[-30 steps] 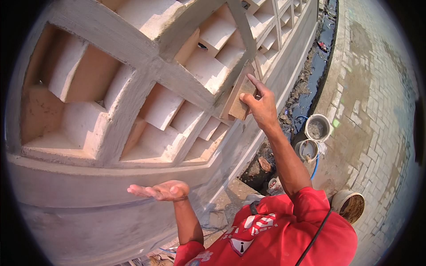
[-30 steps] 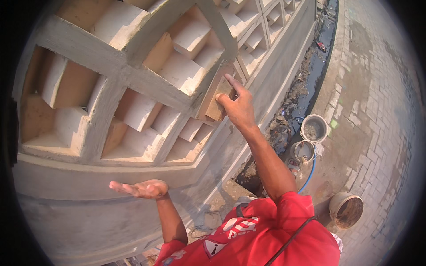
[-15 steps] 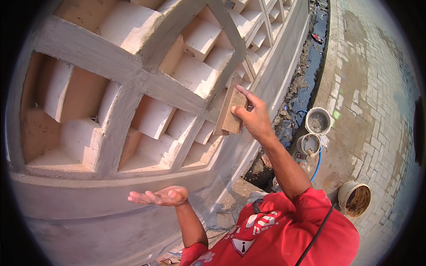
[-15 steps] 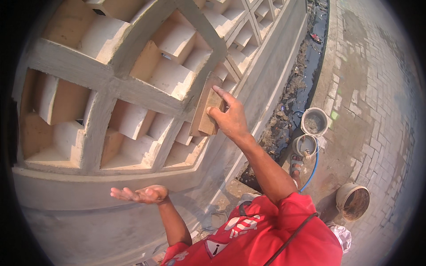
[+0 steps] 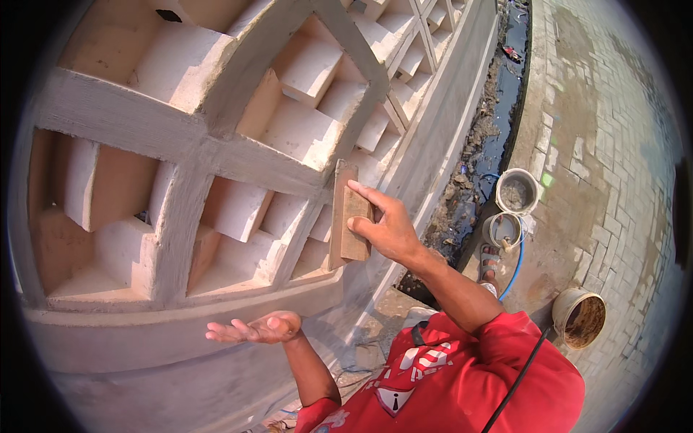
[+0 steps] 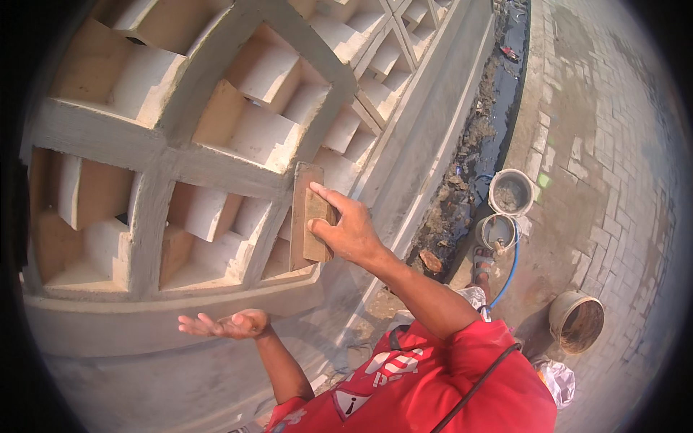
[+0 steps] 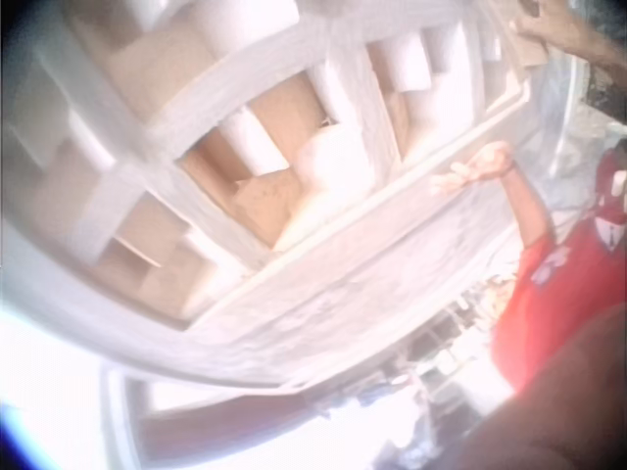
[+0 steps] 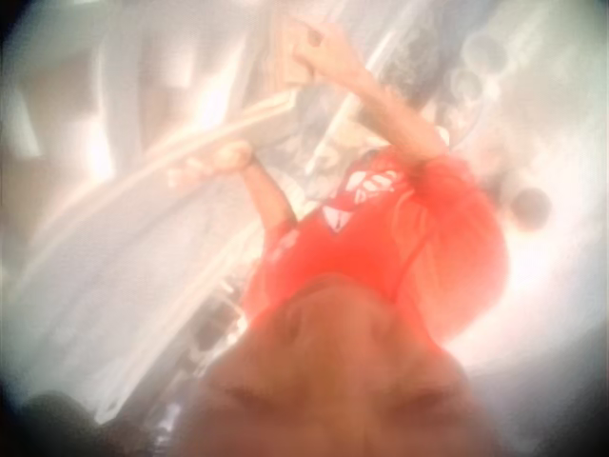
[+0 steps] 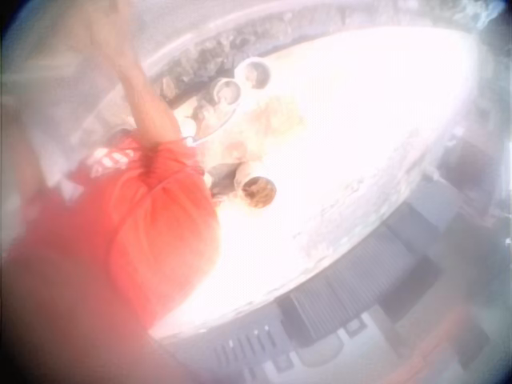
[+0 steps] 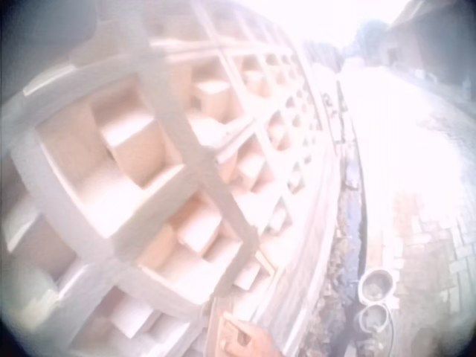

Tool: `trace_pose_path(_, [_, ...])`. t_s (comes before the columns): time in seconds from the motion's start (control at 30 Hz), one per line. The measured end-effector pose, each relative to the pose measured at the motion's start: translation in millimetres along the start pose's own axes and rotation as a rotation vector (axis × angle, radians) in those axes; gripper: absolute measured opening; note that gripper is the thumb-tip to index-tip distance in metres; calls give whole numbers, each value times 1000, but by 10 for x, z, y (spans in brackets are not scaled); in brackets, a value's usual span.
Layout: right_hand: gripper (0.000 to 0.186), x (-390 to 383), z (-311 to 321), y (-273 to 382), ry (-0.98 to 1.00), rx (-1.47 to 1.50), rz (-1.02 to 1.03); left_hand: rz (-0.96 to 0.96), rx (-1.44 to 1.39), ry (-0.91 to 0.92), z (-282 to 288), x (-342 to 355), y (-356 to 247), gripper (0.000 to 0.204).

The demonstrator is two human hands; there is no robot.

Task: The person uses a trowel to apply and smooth plaster onto a decorative lattice wall. They repeatedly dip the trowel into a bucket to gather more plaster and continue smoothing the surface.

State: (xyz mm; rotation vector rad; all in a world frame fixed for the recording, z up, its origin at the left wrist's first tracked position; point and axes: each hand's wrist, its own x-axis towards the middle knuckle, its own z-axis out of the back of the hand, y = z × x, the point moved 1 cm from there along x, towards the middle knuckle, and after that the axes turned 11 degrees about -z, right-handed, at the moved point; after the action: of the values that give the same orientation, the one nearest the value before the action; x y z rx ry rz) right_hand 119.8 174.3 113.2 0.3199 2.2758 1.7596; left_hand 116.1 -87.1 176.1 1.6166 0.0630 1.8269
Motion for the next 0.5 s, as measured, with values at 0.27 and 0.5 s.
trace_pose_path(0.27, [61,1125,860,473,-175,129,-32,24,-12,-5,-16,7,-13,60])
trace_pose_path(0.5, [59,70,-350,-50,-127,24,63,23,37,17,-18,4,-7,59])
